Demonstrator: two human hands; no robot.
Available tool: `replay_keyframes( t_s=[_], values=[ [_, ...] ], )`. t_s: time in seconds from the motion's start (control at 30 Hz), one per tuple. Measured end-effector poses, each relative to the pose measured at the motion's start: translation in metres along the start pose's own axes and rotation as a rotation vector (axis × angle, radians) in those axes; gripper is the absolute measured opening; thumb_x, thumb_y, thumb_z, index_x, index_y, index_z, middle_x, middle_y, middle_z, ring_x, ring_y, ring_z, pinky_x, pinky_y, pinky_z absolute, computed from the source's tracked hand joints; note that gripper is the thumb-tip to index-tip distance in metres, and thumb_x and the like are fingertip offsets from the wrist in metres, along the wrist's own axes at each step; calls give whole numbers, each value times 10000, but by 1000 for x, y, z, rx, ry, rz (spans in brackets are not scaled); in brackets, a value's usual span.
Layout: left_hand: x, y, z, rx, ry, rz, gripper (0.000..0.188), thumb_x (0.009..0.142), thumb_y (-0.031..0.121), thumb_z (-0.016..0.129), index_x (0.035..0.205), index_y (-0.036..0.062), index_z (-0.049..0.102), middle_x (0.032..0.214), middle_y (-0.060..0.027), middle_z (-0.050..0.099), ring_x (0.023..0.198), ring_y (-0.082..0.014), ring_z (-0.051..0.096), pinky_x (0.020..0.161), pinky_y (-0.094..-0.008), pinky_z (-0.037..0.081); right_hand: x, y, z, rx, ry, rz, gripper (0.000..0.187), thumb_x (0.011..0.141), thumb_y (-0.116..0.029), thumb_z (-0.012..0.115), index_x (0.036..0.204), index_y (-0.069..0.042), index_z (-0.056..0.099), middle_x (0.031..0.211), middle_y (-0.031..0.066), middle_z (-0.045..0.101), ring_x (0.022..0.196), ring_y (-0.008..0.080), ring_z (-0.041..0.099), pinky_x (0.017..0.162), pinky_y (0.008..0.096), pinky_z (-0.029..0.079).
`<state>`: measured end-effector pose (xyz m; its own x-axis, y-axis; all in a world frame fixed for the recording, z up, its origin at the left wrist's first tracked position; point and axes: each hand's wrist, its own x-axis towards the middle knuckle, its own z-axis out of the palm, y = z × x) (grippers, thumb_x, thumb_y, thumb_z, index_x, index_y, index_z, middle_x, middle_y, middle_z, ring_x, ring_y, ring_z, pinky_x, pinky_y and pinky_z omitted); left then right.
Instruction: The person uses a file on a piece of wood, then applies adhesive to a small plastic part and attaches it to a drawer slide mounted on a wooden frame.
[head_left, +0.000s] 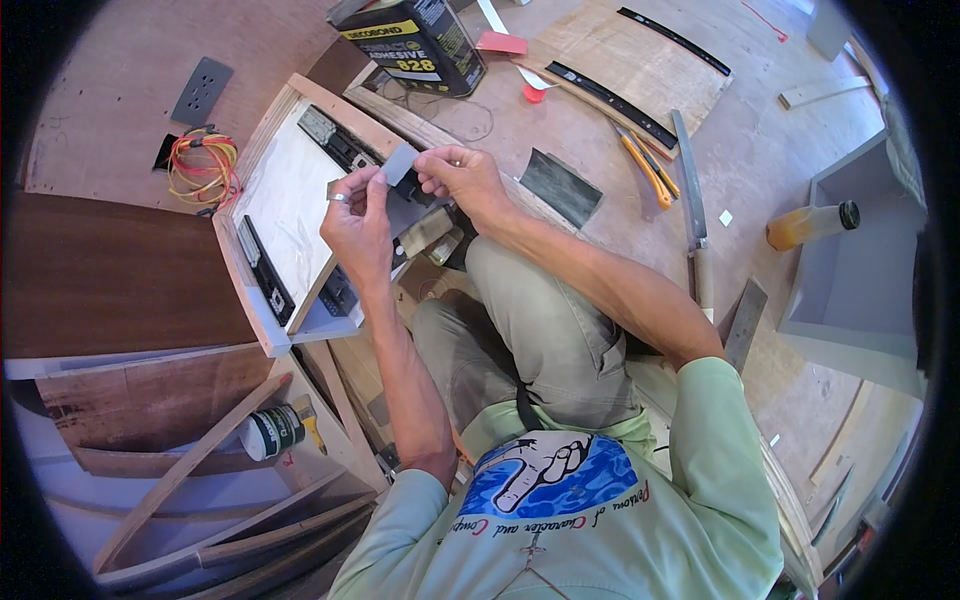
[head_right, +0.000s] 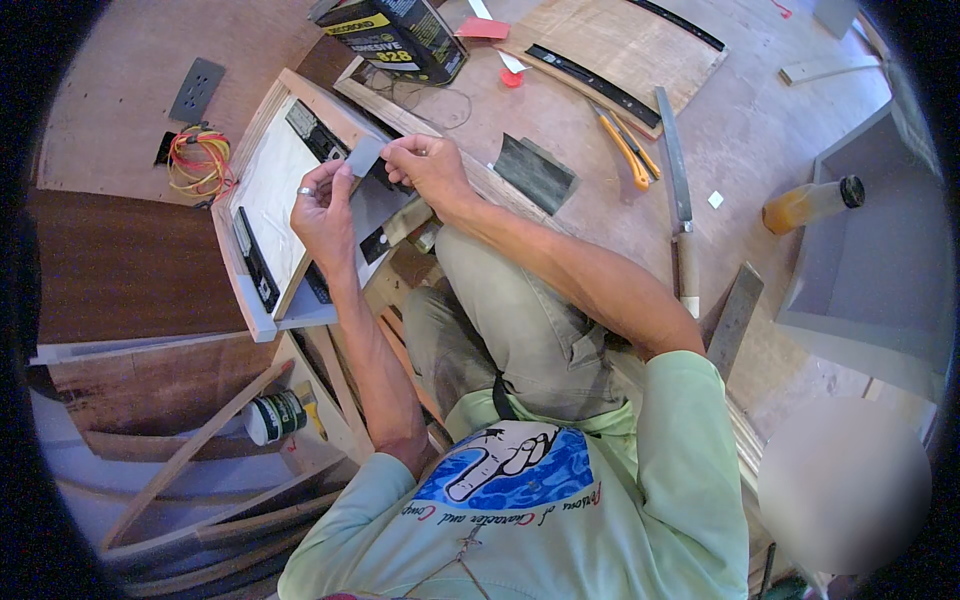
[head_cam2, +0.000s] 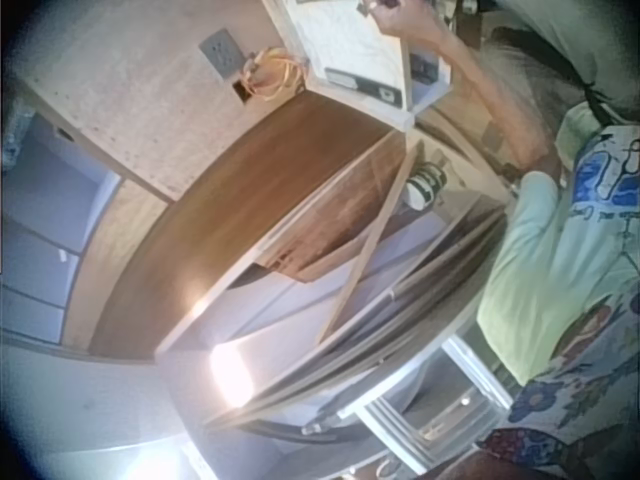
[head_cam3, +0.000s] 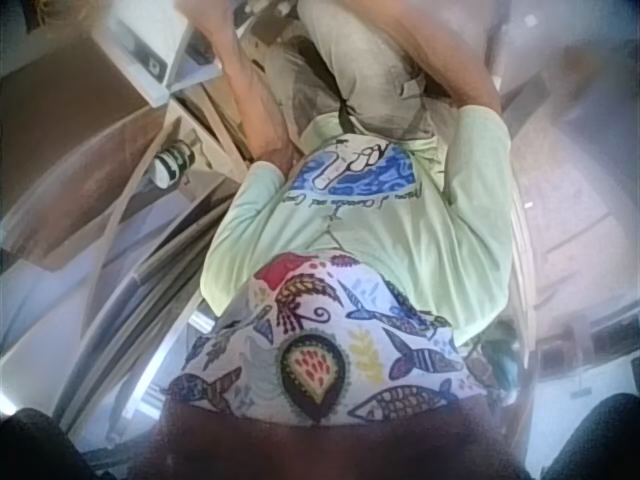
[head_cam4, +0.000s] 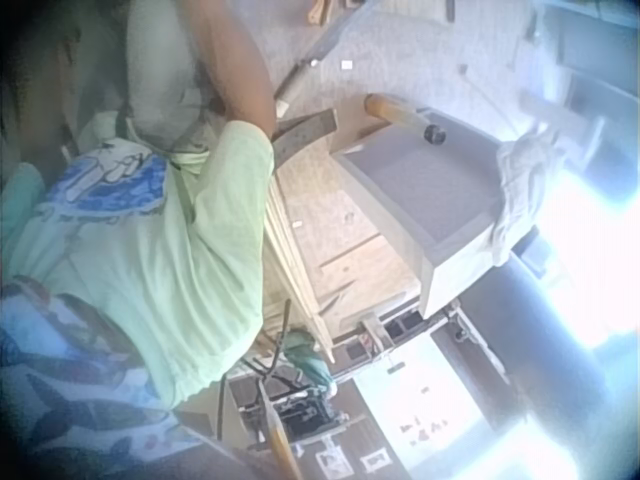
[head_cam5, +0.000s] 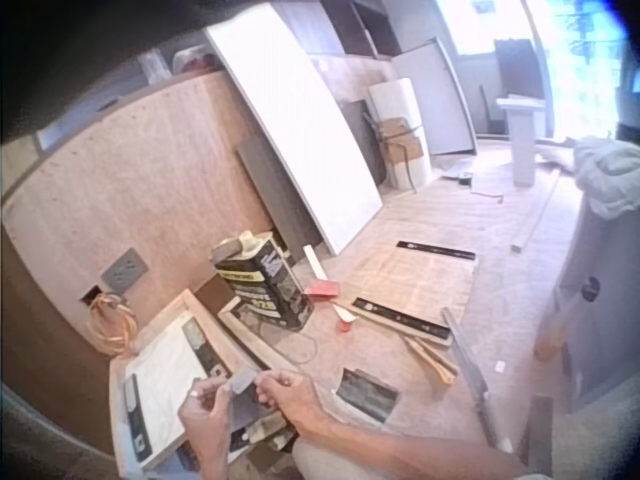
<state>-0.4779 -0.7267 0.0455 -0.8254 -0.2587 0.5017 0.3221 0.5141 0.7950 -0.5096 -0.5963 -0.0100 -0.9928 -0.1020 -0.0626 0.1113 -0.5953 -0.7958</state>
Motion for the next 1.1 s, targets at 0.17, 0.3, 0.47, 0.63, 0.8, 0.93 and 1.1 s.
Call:
replay_keyframes(
  t_s=[0.17, 0.3, 0.47, 0.63, 0.8, 0.93, 1.1],
  values=[
    [0, 0, 0, -3, 4, -2, 86, 889, 76, 687, 936, 4, 686, 768, -21, 665, 696, -72, 611, 648, -224, 492, 1, 1, 1, 10, 8, -15, 201, 860, -196, 713, 928, -9, 687, 771, 38, 673, 658, 79, 598, 589, 213, 449],
    [0, 1, 1, 20, 10, 14, 81, 890, 69, 682, 935, 2, 688, 773, -20, 662, 694, -71, 610, 650, -223, 491, 1, 1, 1, -5, 14, -19, 206, 855, -190, 715, 930, -1, 684, 771, 43, 673, 654, 80, 599, 586, 215, 452],
    [1, 1, -1, 21, 13, 1, 81, 888, 61, 678, 934, -5, 688, 783, -21, 659, 693, -75, 612, 654, -225, 493, -1, 0, 4, 1, 23, -19, 201, 847, -183, 719, 924, -1, 684, 771, 48, 673, 648, 84, 604, 582, 214, 454],
    [0, 4, 1, 23, 9, -2, 86, 885, 60, 680, 937, -8, 687, 788, -24, 662, 704, -81, 620, 662, -229, 500, 0, -1, 2, -30, 30, -24, 198, 845, -178, 721, 921, 0, 682, 768, 47, 668, 648, 85, 602, 576, 217, 457],
    [1, 1, 3, 8, 16, 7, 85, 883, 61, 681, 936, -6, 688, 794, -32, 670, 707, -83, 625, 665, -235, 504, 4, 7, 2, -86, 74, -202, 219, 850, -196, 736, 948, -15, 662, 787, 17, 655, 667, 63, 573, 597, 224, 441],
    [1, -1, 1, 45, 15, 2, 85, 883, 64, 683, 935, -2, 690, 793, -37, 674, 700, -83, 624, 655, -238, 501, 4, 1, 4, -360, 98, -465, 183, 850, -133, 728, 965, -9, 659, 776, 15, 649, 655, 51, 544, 583, 230, 432],
    [1, 0, 2, 70, 17, 22, 86, 881, 68, 688, 935, 1, 693, 779, -30, 672, 687, -80, 611, 648, -237, 494, 5, 0, 5, -386, 87, -486, 139, 866, -109, 705, 965, -19, 668, 770, 8, 650, 631, 44, 527, 546, 227, 410]
  ],
)
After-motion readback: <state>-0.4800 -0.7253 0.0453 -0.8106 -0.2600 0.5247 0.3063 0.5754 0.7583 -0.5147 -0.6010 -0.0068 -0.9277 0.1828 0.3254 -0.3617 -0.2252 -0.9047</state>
